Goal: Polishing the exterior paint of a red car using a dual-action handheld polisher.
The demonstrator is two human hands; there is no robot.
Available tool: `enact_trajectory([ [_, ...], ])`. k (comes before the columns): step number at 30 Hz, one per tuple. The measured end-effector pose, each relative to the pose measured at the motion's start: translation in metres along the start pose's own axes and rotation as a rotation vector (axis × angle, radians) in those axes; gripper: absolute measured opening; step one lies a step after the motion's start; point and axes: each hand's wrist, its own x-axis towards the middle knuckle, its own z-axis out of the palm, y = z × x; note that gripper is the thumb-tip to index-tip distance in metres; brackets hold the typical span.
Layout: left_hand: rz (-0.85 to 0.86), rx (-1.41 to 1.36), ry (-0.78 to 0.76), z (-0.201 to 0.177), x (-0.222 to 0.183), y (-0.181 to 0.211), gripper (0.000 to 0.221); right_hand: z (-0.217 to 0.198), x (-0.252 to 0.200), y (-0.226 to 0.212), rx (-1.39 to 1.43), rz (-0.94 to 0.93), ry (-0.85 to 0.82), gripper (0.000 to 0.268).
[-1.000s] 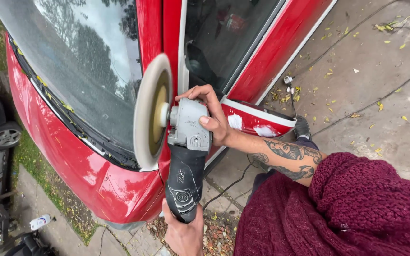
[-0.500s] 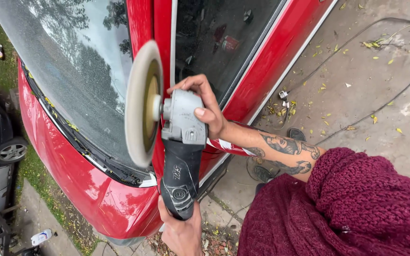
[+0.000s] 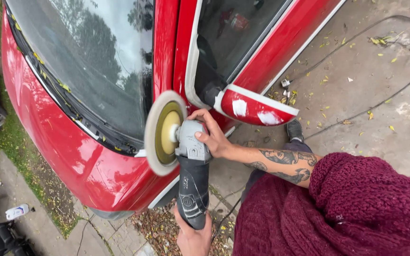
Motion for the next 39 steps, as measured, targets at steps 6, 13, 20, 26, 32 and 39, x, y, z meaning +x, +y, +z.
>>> enact_trajectory([
  [6,-0.112,0.075,-0.165,0.019,-0.002,-0.049,0.113,0.017,-0.039,0.020,-0.159,0.047,0.113,0.049],
  [13,0.022,-0.142,-0.335,0.035,0.021,-0.076,0.110,0.020,-0.058,0.047,-0.269,0.068,0.217,0.043],
  [20,0.118,-0.102,-0.371,0.026,0.068,-0.073,0.103,0.028,-0.028,0.042,-0.280,-0.045,0.268,0.047],
  [26,0.182,-0.076,-0.243,0.000,0.106,-0.040,0.103,0.027,0.012,0.002,-0.327,-0.163,0.270,0.052],
  [32,0.228,-0.112,-0.170,-0.043,0.134,0.035,0.105,0.015,0.062,-0.069,-0.133,-0.228,0.252,0.051],
  [39,0.364,-0.255,-0.142,-0.068,0.175,0.115,0.104,-0.019,0.136,-0.137,-0.117,-0.348,0.210,0.045],
])
